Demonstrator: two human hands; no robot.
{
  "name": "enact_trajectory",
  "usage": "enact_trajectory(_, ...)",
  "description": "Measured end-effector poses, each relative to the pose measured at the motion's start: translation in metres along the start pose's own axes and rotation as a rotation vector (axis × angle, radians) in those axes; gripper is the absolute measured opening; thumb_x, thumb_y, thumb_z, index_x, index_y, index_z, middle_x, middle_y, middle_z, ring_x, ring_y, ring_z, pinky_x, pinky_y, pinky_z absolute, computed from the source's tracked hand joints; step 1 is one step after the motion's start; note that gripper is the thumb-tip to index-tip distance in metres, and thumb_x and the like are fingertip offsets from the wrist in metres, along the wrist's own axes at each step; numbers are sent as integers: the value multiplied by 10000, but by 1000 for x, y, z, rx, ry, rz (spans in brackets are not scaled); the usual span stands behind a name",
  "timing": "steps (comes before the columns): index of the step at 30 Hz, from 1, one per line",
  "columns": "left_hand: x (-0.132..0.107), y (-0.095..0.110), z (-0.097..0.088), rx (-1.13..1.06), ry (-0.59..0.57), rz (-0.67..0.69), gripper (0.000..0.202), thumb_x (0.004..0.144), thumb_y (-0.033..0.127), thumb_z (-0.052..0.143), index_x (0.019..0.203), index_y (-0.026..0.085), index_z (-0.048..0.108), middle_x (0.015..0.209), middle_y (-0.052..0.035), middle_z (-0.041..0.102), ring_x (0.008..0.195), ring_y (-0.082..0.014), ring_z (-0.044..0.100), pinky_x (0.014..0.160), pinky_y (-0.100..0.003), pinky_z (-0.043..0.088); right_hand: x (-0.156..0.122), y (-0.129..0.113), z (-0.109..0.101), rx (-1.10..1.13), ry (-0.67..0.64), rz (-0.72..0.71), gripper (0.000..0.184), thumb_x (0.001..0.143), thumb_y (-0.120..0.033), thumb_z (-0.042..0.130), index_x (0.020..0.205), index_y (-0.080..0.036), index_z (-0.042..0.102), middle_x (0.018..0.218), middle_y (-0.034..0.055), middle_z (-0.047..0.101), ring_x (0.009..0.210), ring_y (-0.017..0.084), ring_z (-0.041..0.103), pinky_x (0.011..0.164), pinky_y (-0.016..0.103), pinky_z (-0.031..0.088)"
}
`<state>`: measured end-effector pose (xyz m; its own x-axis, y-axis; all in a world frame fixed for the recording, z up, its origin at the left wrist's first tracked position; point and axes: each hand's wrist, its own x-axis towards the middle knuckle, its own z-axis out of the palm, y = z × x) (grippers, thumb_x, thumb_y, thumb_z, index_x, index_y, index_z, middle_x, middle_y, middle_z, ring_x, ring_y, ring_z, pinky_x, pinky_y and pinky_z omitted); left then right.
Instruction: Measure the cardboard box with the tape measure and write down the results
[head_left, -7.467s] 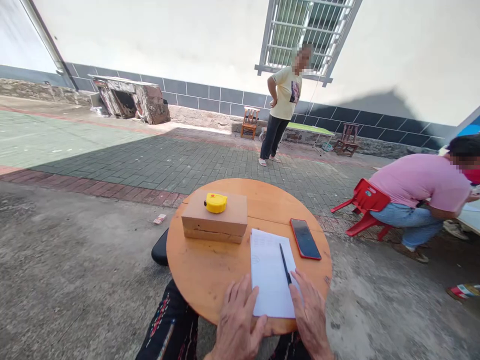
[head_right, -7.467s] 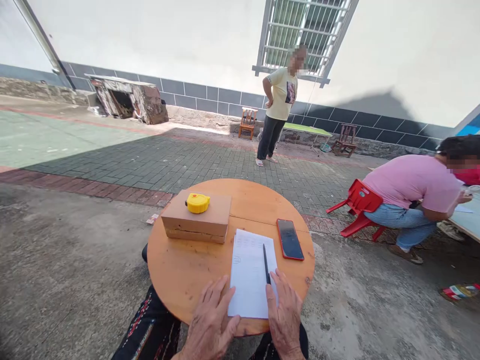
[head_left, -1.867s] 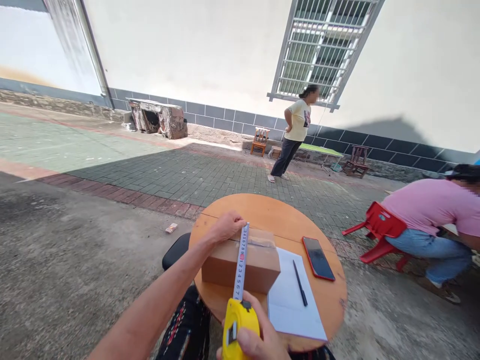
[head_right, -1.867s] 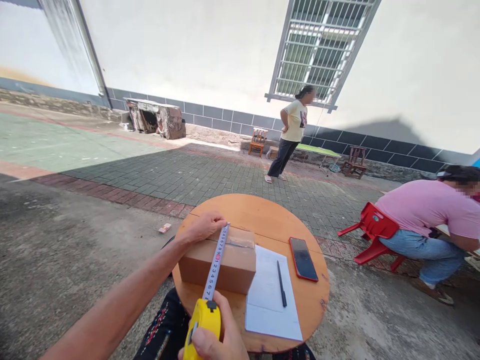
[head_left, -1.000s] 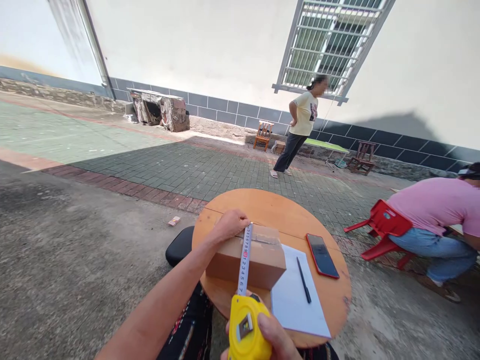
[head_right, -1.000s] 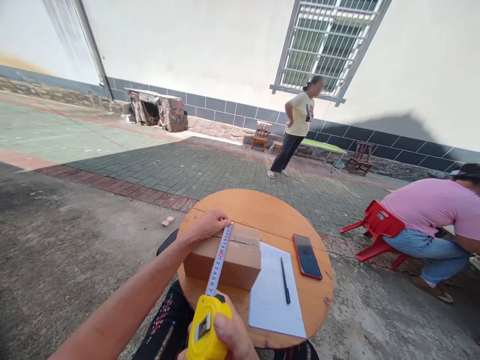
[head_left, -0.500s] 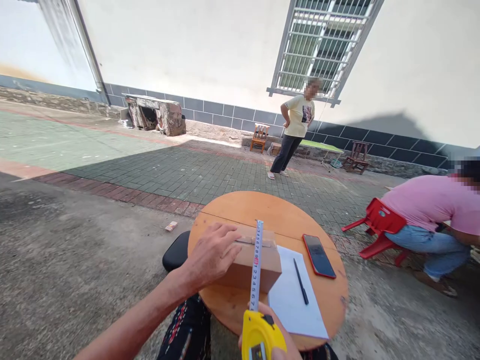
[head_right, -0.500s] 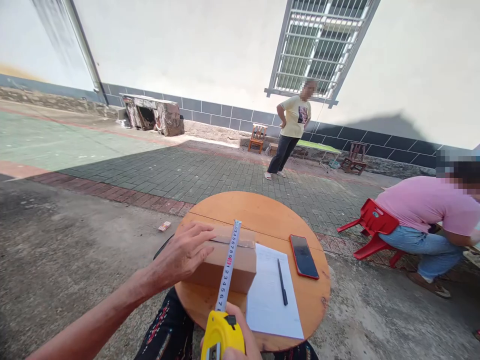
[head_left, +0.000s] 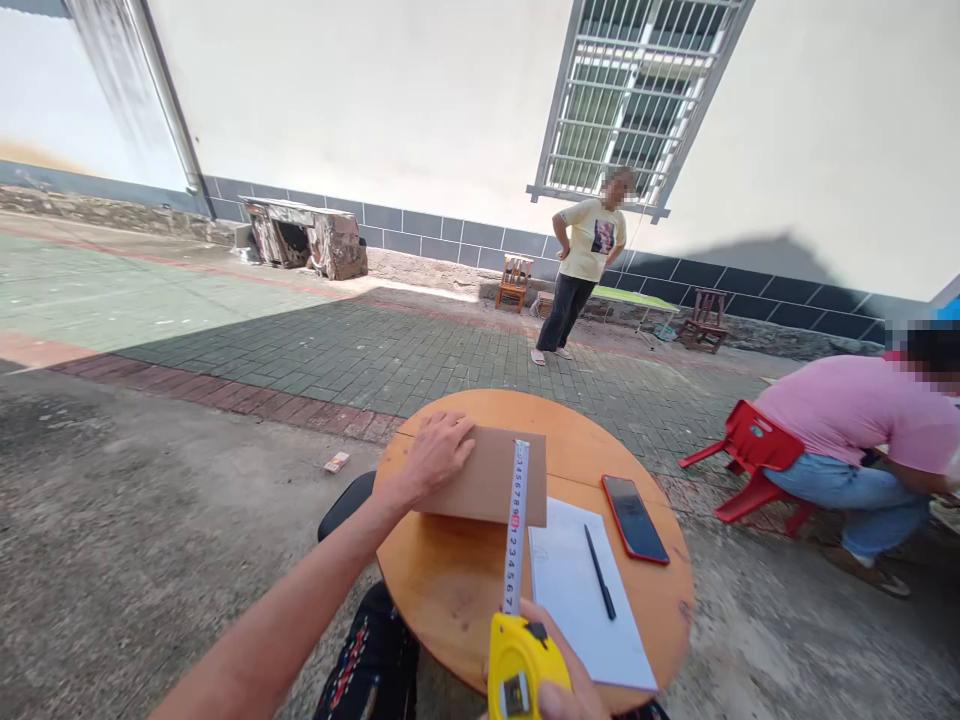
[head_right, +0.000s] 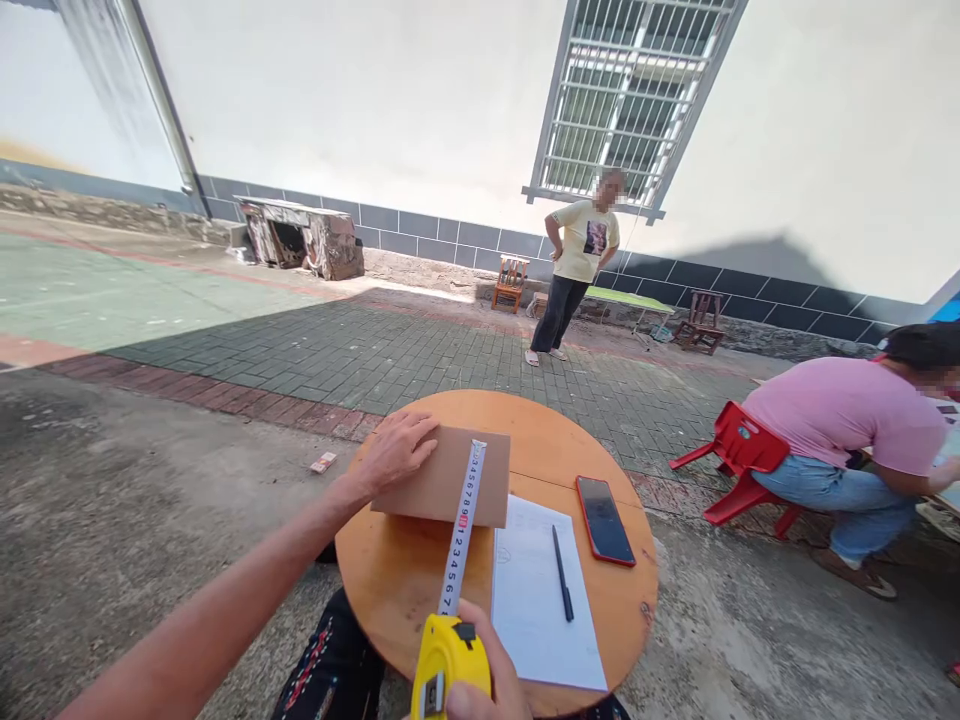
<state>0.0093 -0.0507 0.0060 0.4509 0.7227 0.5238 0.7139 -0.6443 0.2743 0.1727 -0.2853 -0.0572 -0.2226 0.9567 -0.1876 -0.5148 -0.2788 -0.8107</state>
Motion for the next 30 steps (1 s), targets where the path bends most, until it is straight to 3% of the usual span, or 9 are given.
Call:
enact_trajectory(4,-22,-9,15,37,86,-102,400,854,270,562,1247,197,587,1441,-138,446,1356,-333,331,1139,-534,204,20,-18,7,-28,-5,29,876,573,-561,829,1261,-195,427,916,66,658,720,235,728,513,242,515)
enact_trajectory(6,-34,-15,21,12,70,-148,420,853,312,569,1260,211,586,1465,-138,421,1387,-354,283,1142,-595,132,30,-28,10,-88,-12,43,833,631,-561,795,1280,-196,422,928,70,637,740,237,723,426,193,485)
enact_trajectory(11,-24,-38,31,-107,-75,-123,274,816,333,596,1057,257,704,1295,-86,604,1221,-298,523,1111,-588,241,53,-45,14,-132,-8,33,711,710,-543,742,1264,-207,449,893,46,611,769,248,716,358,193,501)
enact_trajectory(15,-6,-53,28,-165,-88,-86,287,751,326,656,1028,299,724,1338,-51,588,1278,-293,485,1134,-560,229,68,-58,15,-132,80,59,511,787,-527,677,1121,-168,532,856,50,635,727,233,725,348,180,496)
enact_trajectory(18,-20,-48,25,-174,-14,-146,315,777,317,640,1081,271,706,1393,-86,535,1318,-310,437,1144,-582,188,81,-70,16,-142,89,99,486,783,-539,669,1040,-141,560,832,67,669,678,229,728,342,188,504)
enact_trajectory(21,-59,-31,31,-168,92,-264,387,842,369,587,1186,203,646,1459,-156,434,1338,-329,399,1109,-557,290,97,-80,13,-173,75,158,483,776,-540,667,1008,-126,575,805,71,685,631,224,727,342,200,517)
enact_trajectory(23,-84,-18,41,-182,203,-308,485,826,419,621,1269,223,583,1542,-142,296,1367,-349,345,1083,-549,341,108,-84,11,-203,79,203,460,798,-530,640,992,-116,585,792,70,685,602,212,722,341,201,518)
enact_trajectory(25,-98,-12,51,-201,274,-298,477,837,415,619,1280,244,567,1562,-128,252,1372,-348,339,1071,-538,365,117,-87,8,-231,83,251,445,829,-524,599,977,-105,592,775,69,682,578,203,716,342,208,522)
enact_trajectory(30,-90,-27,58,-245,306,-275,301,863,251,530,1141,208,636,1430,-139,465,1286,-302,472,1052,-483,415,127,-90,7,-261,99,293,444,867,-532,547,967,-101,587,747,68,672,556,198,709,335,206,511)
